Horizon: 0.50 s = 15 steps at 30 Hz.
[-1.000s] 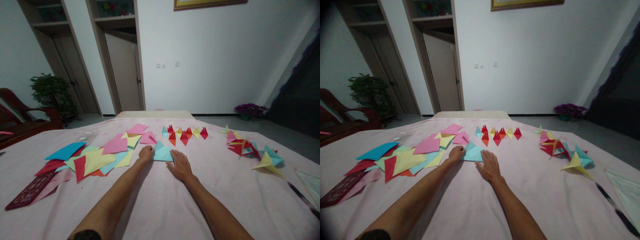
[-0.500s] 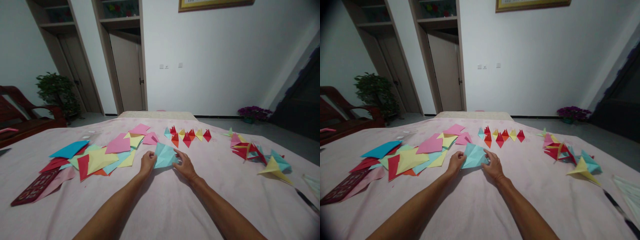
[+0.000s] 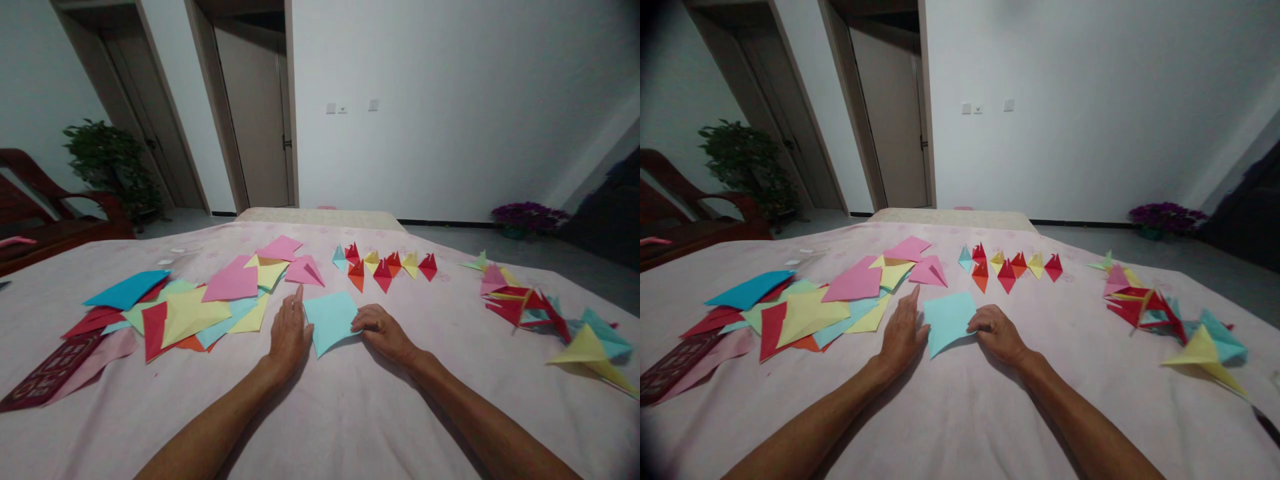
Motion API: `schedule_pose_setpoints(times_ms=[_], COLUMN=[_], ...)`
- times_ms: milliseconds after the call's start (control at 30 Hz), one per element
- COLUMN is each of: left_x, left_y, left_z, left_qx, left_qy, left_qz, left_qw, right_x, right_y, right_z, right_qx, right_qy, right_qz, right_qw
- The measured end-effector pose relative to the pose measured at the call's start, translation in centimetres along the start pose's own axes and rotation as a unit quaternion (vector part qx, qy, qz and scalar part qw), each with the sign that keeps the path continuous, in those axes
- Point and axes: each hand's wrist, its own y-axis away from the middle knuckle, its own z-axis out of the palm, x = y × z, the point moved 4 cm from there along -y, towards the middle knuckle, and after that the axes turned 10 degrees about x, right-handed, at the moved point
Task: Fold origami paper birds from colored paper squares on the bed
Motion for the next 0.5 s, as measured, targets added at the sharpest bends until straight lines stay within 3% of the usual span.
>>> schedule_pose_setpoints(times_ms=[67, 167, 300, 367, 500], left_x=[1.0, 1.7, 0.9, 0.5, 0.2], left_y=[-0.1, 0.4, 1.3, 1.7, 1.9], left_z=[-0.3, 0.9, 2.5, 2.7, 2.8], left_qx=[-0.002, -0.1, -0.177, -0.184, -0.204], left_qy=[-0.038, -0.025, -0.027, -0.029, -0.021], left_qz=[0.115, 0.227, 0.232, 0.226, 0.223], left_qw=[0.993, 0.968, 0.956, 0.956, 0.953], right_x=[-0.3, -1.3, -1.8, -0.7, 4.4], right_y=[0.2, 0.5, 0.6, 0.1, -1.5], right_z=[0.2, -0.1, -1.1, -1.1, -0.4], right_qx=[-0.016, -0.046, -0.134, -0.148, 0.04], right_qy=[0.013, 0.02, -0.027, -0.075, -0.064], right_qz=[-0.013, -0.033, -0.029, 0.023, 0.199], right_qw=[1.0, 0.998, 0.99, 0.986, 0.977])
